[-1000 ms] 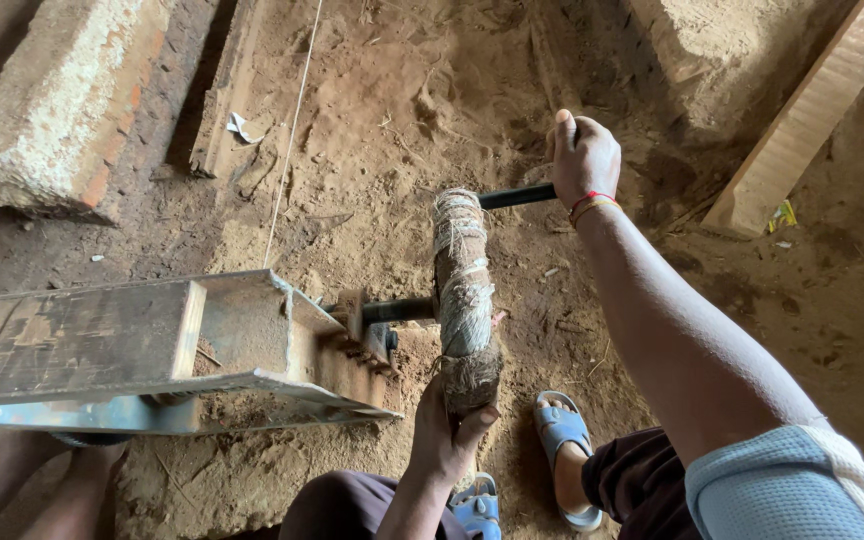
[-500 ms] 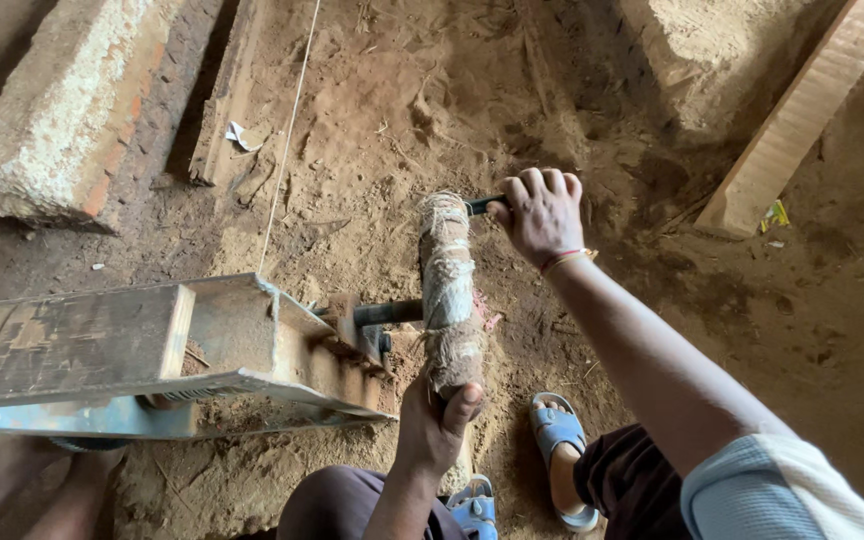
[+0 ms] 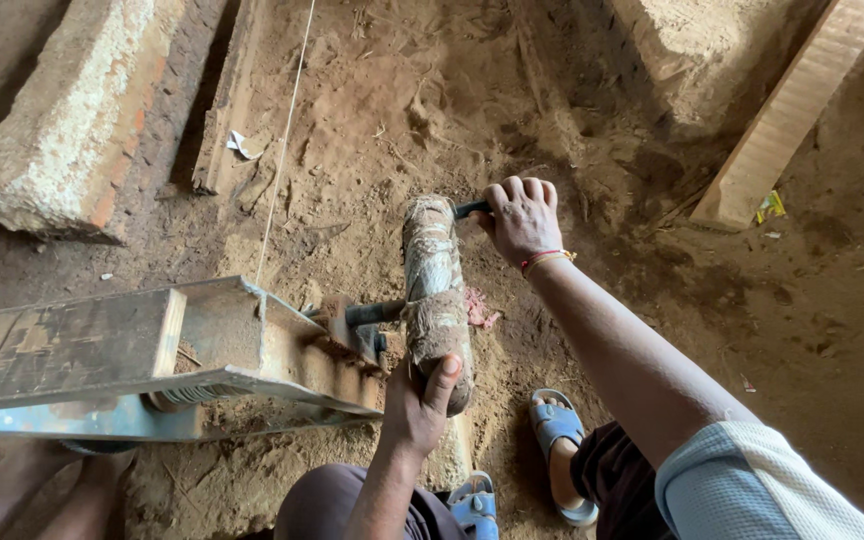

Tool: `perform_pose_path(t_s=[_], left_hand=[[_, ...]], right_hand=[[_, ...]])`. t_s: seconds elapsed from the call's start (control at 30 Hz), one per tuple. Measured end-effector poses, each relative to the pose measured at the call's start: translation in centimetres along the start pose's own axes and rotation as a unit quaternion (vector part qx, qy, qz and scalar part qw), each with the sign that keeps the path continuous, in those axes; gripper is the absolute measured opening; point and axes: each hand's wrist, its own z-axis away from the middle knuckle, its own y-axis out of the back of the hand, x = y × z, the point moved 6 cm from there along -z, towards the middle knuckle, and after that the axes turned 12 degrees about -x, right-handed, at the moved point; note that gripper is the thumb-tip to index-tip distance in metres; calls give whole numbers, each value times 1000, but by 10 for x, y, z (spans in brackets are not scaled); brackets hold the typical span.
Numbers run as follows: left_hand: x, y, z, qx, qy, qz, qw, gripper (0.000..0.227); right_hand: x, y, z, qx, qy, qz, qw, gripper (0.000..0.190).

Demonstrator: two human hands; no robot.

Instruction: The person winds a thick rope around a wooden cylinder by turning a handle on a manual winding machine.

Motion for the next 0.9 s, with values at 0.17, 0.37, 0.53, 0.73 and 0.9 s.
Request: perform_pose_path(t_s=[0.17,0.37,0.53,0.73,0.9], left_hand=[[-7,5,-5,10,20,3,1000,73],[-3,-1,0,63,81,47,994,103],[72,-7,4,188,-111,-221,950,106],[88,11,-24,120,-40,-186,974,99],[103,20,-36,112,-41,-229,966,98]], right_hand=[[4,-13,-3,-56,-23,0,998,33],[9,-22,-6,-99,-37,-7,994,38],[11,-28,-7,-126,-50,-12,991,42],[13,-45,-3,-164,-74,-20,983,45],[14,-59,7,-136,-75,-38,987,44]])
